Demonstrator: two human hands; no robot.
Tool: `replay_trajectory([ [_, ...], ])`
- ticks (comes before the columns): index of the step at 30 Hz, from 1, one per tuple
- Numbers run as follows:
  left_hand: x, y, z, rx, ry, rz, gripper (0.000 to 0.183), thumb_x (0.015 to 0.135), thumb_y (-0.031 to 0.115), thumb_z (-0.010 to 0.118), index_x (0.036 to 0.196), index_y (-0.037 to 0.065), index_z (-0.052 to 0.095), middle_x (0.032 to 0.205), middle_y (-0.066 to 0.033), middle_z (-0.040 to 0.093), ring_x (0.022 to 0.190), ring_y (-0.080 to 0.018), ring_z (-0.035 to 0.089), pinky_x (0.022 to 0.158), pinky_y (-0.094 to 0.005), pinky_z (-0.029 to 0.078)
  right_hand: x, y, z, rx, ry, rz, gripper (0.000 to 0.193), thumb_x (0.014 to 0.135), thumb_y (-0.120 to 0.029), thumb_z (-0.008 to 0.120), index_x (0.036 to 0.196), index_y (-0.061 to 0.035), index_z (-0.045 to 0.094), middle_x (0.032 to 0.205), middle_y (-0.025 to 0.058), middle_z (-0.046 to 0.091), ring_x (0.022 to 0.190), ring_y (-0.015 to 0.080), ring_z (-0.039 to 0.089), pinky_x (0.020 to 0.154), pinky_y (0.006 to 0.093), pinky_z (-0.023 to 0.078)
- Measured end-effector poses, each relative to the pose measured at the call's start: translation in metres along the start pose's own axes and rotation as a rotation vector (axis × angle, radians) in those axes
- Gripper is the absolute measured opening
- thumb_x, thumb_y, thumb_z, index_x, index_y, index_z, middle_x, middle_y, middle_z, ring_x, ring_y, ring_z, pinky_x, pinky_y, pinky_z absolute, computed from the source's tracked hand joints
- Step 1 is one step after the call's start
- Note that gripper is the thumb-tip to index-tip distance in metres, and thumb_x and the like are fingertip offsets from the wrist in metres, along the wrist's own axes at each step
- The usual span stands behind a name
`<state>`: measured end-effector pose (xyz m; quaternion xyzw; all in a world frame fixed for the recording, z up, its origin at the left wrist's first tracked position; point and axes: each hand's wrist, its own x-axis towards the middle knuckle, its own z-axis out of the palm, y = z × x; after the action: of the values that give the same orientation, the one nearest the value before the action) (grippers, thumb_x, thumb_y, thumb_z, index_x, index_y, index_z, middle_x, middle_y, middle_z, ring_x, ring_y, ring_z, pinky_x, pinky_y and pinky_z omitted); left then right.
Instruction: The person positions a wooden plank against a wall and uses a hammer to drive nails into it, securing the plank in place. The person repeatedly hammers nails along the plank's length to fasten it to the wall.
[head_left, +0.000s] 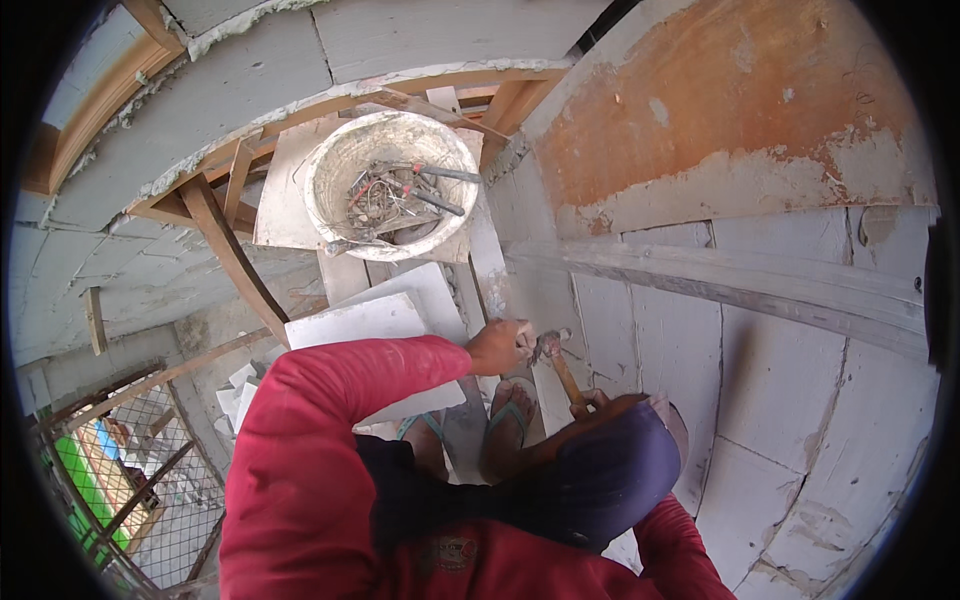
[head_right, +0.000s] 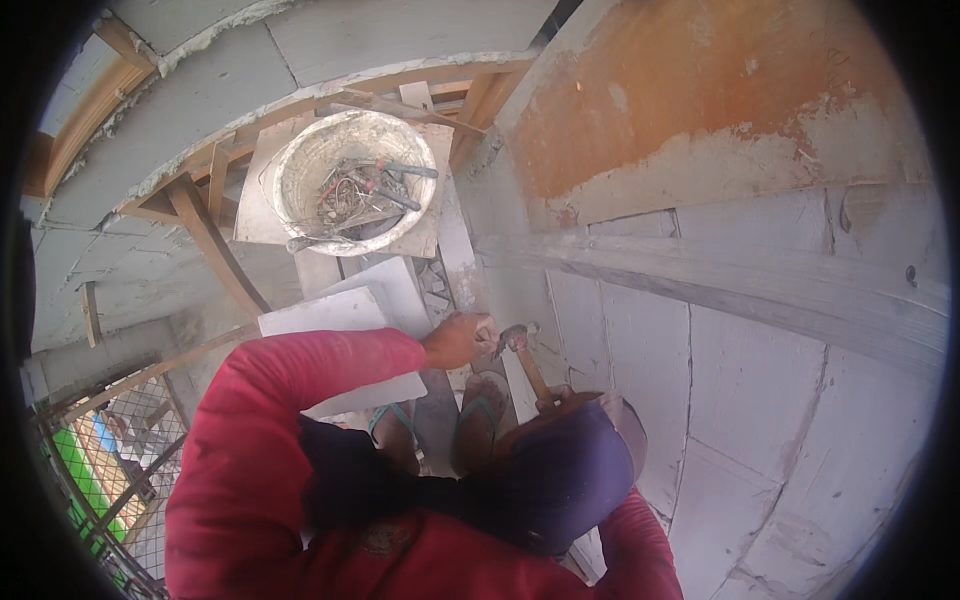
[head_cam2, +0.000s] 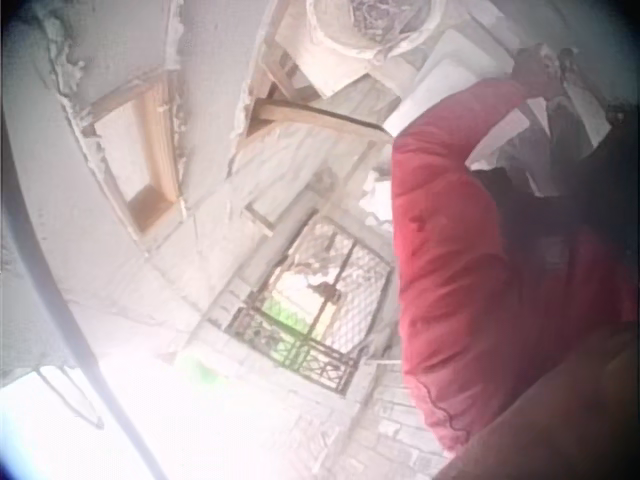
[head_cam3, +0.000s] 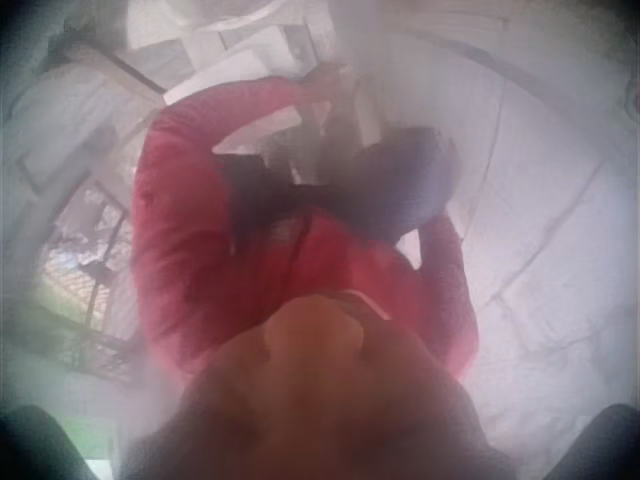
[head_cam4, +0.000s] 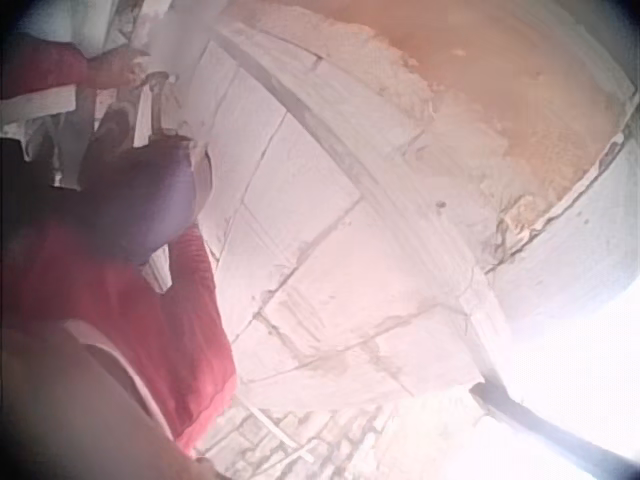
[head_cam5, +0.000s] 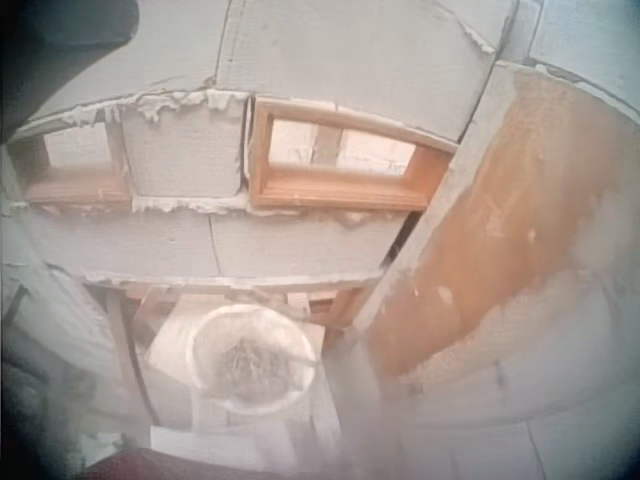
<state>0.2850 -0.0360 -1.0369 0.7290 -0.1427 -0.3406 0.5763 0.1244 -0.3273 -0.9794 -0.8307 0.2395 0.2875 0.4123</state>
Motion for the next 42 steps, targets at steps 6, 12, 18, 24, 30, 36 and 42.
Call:
replay_trajectory([
  [6, 0.009, 0.005, -0.009, 0.021, -0.014, 0.106, 0.024, 0.097, 0.013, 0.069, 0.117, 0.001, 0.064, 0.104, -0.0194, 0.078, 0.106, -0.0371, 0.075, 0.094, -0.0450, 0.057, 0.005, -0.011, -0.001, -0.030, 0.087, -0.089, 0.031, 0.096, -0.024, 0.083, 0.116, -0.0122, 0.063, 0.078, 0.0051, 0.071, 0.069, 0.0169, 0.069, 0.065, 0.0388, 0.052],
  [12, 0.017, 0.003, -0.022, 0.288, -0.067, 0.164, 0.032, 0.098, 0.015, 0.068, 0.126, 0.003, 0.059, 0.105, -0.0201, 0.077, 0.104, -0.0391, 0.074, 0.092, -0.0484, 0.057, 0.006, -0.014, 0.000, -0.082, 0.100, 0.072, 0.034, 0.097, -0.028, 0.082, 0.121, -0.0148, 0.062, 0.074, 0.0046, 0.068, 0.066, 0.0172, 0.066, 0.063, 0.0388, 0.051],
  [18, -0.002, 0.010, 0.000, 0.425, -0.339, 0.246, 0.039, 0.102, 0.021, 0.067, 0.134, 0.004, 0.052, 0.107, -0.0230, 0.075, 0.107, -0.0421, 0.073, 0.094, -0.0505, 0.056, 0.029, -0.008, 0.000, -0.100, 0.139, 0.137, 0.036, 0.098, -0.032, 0.079, 0.124, -0.0143, 0.062, 0.073, 0.0067, 0.069, 0.066, 0.0191, 0.066, 0.063, 0.0409, 0.051],
  [24, -0.012, 0.050, -0.067, 0.616, -0.062, 0.349, 0.038, 0.102, 0.029, 0.070, 0.130, 0.005, 0.061, 0.113, -0.0222, 0.072, 0.107, -0.0433, 0.070, 0.092, -0.0491, 0.057, 0.036, 0.012, 0.008, -0.259, 0.161, -0.019, 0.035, 0.092, -0.022, 0.084, 0.117, -0.0073, 0.064, 0.077, 0.0060, 0.069, 0.064, 0.0141, 0.063, 0.061, 0.0345, 0.051],
  [30, -0.023, 0.095, -0.268, 0.762, 0.545, 0.088, 0.027, 0.100, 0.029, 0.073, 0.099, 0.002, 0.074, 0.095, -0.0202, 0.074, 0.086, -0.0385, 0.073, 0.082, -0.0464, 0.056, 0.040, 0.021, 0.007, -0.283, 0.143, -0.064, 0.038, 0.090, -0.021, 0.085, 0.117, -0.0042, 0.064, 0.087, 0.0102, 0.073, 0.075, 0.0179, 0.068, 0.070, 0.0355, 0.055],
  [36, 0.026, 0.029, -0.348, 1.254, 0.231, -0.302, 0.016, 0.089, 0.010, 0.072, 0.096, -0.001, 0.080, 0.102, -0.0233, 0.078, 0.098, -0.0397, 0.075, 0.092, -0.0461, 0.059, 0.047, 0.021, 0.010, -0.244, 0.141, -0.081, 0.036, 0.089, -0.020, 0.086, 0.115, -0.0041, 0.066, 0.091, 0.0083, 0.072, 0.081, 0.0148, 0.068, 0.071, 0.0339, 0.054],
  [42, 0.052, -0.009, -0.352, 1.139, 0.236, -0.681, 0.034, 0.089, 0.013, 0.073, 0.119, -0.002, 0.077, 0.127, -0.0270, 0.073, 0.121, -0.0376, 0.072, 0.102, -0.0432, 0.059, 0.043, 0.037, 0.011, -0.141, 0.133, -0.070, 0.036, 0.088, -0.020, 0.087, 0.112, -0.0039, 0.065, 0.088, 0.0057, 0.070, 0.076, 0.0130, 0.065, 0.065, 0.0316, 0.052],
])
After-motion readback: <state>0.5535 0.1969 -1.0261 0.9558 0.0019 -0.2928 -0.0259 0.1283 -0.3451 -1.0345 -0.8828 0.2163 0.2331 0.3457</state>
